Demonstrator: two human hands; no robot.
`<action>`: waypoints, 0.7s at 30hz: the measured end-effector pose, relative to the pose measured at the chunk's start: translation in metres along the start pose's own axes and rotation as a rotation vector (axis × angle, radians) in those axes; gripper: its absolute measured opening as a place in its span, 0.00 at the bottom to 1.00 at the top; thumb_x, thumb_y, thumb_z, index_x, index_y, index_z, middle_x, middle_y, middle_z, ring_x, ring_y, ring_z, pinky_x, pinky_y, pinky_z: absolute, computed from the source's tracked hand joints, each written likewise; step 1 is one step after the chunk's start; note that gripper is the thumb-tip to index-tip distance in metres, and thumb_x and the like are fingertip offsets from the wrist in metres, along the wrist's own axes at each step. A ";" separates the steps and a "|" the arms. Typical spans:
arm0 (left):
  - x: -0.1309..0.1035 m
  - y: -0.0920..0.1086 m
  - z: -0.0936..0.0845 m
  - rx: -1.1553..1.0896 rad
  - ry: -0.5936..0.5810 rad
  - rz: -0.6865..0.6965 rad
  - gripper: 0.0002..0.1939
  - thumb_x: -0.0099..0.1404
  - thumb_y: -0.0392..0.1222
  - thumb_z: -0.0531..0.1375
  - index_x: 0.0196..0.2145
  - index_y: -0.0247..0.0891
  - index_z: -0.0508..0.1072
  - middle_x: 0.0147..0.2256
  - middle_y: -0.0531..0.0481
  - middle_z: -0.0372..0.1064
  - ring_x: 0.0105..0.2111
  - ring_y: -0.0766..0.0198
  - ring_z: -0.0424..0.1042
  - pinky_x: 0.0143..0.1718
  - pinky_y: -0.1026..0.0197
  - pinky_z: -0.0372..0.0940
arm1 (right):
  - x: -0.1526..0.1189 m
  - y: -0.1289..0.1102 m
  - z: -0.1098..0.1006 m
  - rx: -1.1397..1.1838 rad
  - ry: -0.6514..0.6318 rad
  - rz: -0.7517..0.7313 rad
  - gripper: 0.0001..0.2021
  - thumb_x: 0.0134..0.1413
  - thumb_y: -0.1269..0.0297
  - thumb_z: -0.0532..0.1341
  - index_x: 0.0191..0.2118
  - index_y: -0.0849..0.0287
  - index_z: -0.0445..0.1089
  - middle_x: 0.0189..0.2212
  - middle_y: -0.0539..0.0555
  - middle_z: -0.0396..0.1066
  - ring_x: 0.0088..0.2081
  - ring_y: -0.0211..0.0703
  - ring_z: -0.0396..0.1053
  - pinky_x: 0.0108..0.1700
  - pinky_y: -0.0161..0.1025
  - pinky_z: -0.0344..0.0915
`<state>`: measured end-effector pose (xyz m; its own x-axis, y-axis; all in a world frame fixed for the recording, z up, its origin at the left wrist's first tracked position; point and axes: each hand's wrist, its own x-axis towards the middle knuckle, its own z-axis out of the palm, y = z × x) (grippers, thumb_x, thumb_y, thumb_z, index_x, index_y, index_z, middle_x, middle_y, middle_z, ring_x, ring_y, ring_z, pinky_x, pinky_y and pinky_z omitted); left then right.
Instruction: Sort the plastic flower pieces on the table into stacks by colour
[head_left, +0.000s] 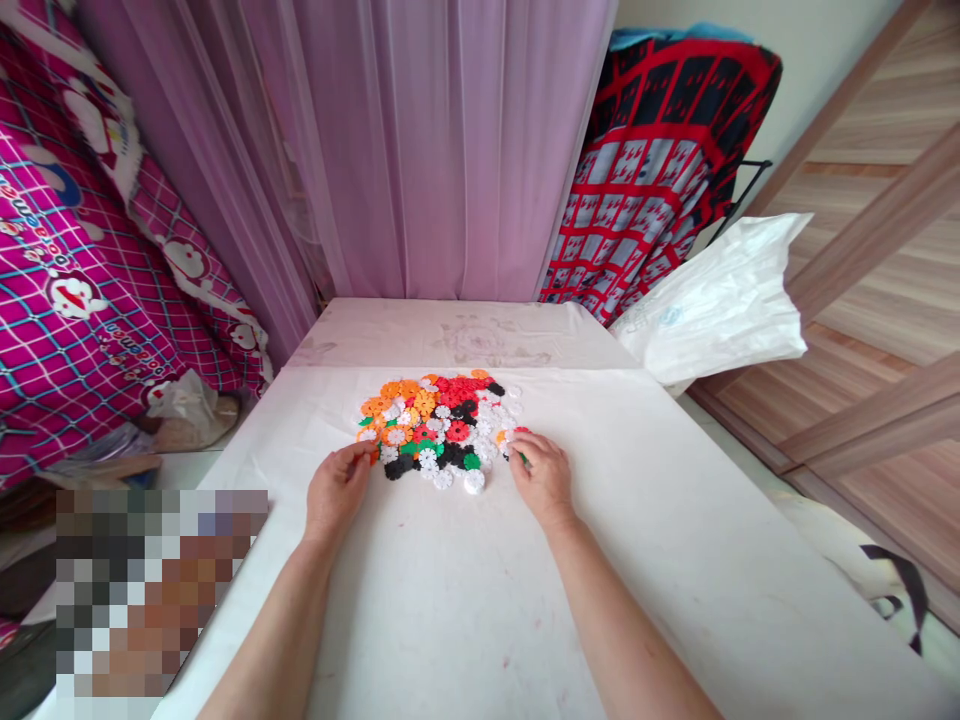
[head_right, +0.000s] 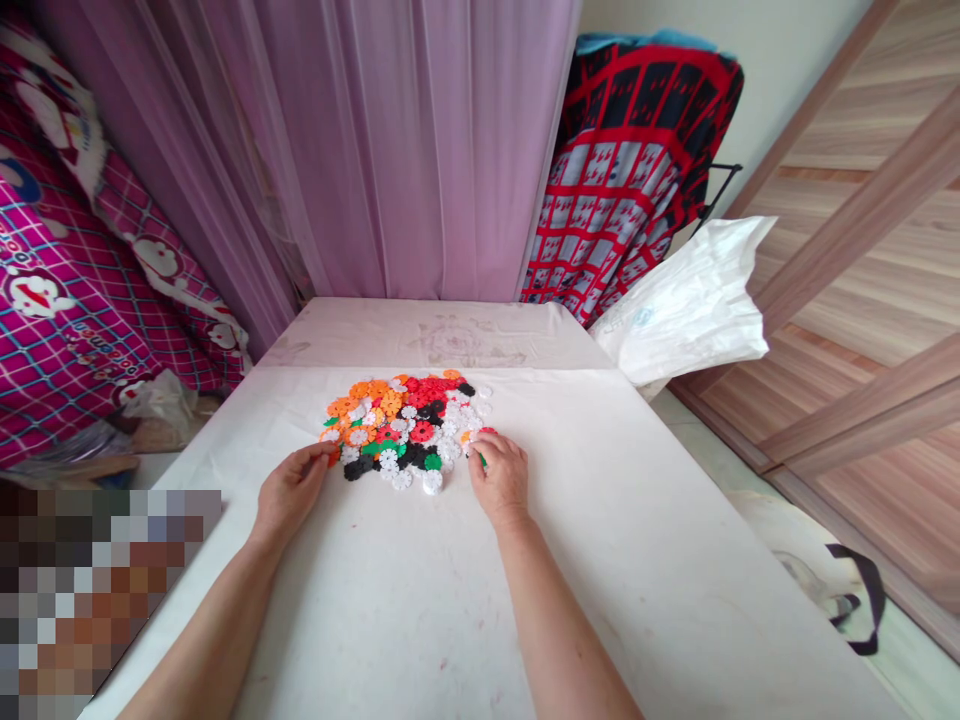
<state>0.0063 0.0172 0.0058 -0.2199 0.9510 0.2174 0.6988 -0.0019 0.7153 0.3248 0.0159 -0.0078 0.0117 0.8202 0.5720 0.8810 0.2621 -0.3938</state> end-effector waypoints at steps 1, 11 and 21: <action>0.000 0.001 0.000 0.001 0.001 0.000 0.19 0.61 0.50 0.51 0.41 0.43 0.77 0.40 0.49 0.78 0.40 0.57 0.75 0.44 0.56 0.67 | 0.001 -0.002 -0.001 -0.022 -0.015 -0.007 0.09 0.56 0.66 0.59 0.38 0.52 0.77 0.45 0.53 0.76 0.47 0.46 0.69 0.51 0.44 0.61; -0.001 0.005 -0.003 0.021 0.005 0.007 0.17 0.61 0.48 0.52 0.41 0.44 0.77 0.39 0.50 0.78 0.40 0.57 0.75 0.42 0.57 0.68 | 0.008 -0.017 0.004 -0.098 -0.232 -0.024 0.11 0.53 0.62 0.62 0.43 0.53 0.75 0.60 0.59 0.62 0.65 0.59 0.48 0.60 0.58 0.50; -0.001 0.005 -0.002 0.026 -0.011 -0.004 0.19 0.62 0.49 0.51 0.43 0.43 0.77 0.40 0.49 0.78 0.39 0.57 0.75 0.42 0.57 0.67 | -0.004 -0.026 -0.006 0.123 -0.026 -0.095 0.07 0.51 0.62 0.63 0.38 0.54 0.71 0.52 0.55 0.70 0.61 0.53 0.57 0.61 0.51 0.54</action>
<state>0.0082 0.0157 0.0106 -0.2152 0.9543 0.2075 0.7152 0.0093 0.6989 0.3049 0.0028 0.0050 -0.0831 0.8012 0.5927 0.8127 0.3987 -0.4250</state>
